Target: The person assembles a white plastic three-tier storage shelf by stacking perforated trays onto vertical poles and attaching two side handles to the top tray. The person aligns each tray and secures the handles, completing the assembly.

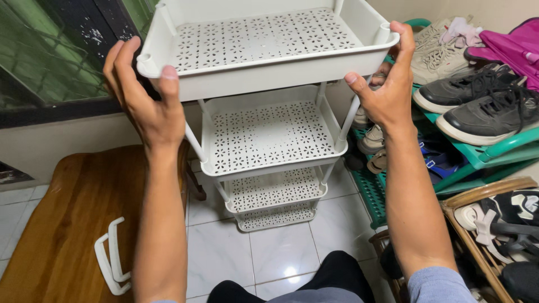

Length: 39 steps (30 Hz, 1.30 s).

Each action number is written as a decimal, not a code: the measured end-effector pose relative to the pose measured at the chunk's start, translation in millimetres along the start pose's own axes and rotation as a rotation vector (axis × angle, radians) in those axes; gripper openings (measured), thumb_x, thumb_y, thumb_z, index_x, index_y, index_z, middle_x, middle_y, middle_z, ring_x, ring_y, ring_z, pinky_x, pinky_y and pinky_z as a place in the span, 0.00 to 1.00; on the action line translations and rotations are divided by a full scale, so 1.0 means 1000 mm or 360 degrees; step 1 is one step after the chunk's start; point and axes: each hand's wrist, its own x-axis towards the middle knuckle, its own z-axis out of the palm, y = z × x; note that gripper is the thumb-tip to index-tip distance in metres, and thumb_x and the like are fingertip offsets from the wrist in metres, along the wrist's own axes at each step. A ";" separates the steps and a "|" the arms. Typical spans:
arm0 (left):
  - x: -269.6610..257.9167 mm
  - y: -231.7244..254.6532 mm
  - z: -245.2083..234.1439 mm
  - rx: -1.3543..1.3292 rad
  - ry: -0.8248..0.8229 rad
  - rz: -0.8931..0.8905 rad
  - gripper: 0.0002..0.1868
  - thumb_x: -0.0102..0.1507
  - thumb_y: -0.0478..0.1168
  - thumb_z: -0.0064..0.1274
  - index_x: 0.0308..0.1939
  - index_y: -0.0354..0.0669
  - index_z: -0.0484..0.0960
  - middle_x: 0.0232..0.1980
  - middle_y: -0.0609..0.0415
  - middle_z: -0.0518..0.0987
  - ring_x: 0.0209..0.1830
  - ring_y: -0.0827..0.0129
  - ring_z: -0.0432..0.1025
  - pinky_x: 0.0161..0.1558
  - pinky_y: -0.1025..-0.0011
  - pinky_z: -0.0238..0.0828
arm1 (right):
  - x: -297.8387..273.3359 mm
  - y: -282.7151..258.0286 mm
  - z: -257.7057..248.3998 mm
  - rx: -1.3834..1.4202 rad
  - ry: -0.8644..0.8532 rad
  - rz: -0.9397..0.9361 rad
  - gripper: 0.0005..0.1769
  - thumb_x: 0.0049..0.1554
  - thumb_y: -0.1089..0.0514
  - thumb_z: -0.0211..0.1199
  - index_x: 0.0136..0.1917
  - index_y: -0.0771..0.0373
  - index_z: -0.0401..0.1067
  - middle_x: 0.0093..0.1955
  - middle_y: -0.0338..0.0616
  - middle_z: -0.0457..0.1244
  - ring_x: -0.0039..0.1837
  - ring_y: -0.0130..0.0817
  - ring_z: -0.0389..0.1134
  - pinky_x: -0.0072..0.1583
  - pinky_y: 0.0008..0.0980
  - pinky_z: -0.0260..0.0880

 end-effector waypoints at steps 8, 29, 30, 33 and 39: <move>0.003 0.021 0.005 0.0762 -0.0183 0.0882 0.45 0.56 0.67 0.73 0.65 0.44 0.72 0.72 0.47 0.67 0.73 0.52 0.60 0.74 0.46 0.54 | 0.012 0.023 -0.007 0.1094 0.0155 0.0290 0.57 0.55 0.38 0.72 0.83 0.57 0.42 0.75 0.48 0.57 0.68 0.38 0.70 0.58 0.32 0.78; 0.001 -0.001 0.015 0.0686 0.0058 0.1008 0.46 0.57 0.61 0.82 0.64 0.41 0.69 0.65 0.47 0.68 0.63 0.53 0.64 0.65 0.51 0.64 | 0.131 0.133 0.040 0.0788 -0.0544 -0.0083 0.31 0.72 0.53 0.57 0.82 0.51 0.49 0.76 0.47 0.57 0.73 0.37 0.66 0.69 0.36 0.73; 0.002 -0.002 0.016 0.0676 0.0076 0.1028 0.46 0.57 0.62 0.81 0.62 0.41 0.70 0.64 0.47 0.68 0.62 0.53 0.64 0.64 0.51 0.65 | 0.130 0.134 0.039 0.0825 -0.0561 -0.0064 0.29 0.73 0.52 0.56 0.82 0.50 0.50 0.75 0.47 0.57 0.72 0.37 0.66 0.68 0.36 0.73; 0.004 -0.003 0.019 0.0639 0.0121 0.1064 0.44 0.57 0.65 0.77 0.59 0.40 0.71 0.60 0.48 0.69 0.60 0.54 0.65 0.62 0.51 0.65 | 0.127 0.136 0.038 0.0864 -0.0556 -0.0016 0.25 0.74 0.52 0.53 0.81 0.49 0.51 0.73 0.46 0.57 0.70 0.36 0.67 0.65 0.35 0.75; 0.004 -0.004 0.022 0.0624 0.0154 0.1076 0.43 0.57 0.66 0.76 0.57 0.40 0.72 0.58 0.49 0.70 0.60 0.54 0.65 0.62 0.50 0.65 | 0.121 0.146 0.051 0.0394 -0.0335 -0.0356 0.22 0.77 0.52 0.54 0.78 0.50 0.48 0.70 0.48 0.56 0.68 0.34 0.64 0.66 0.32 0.72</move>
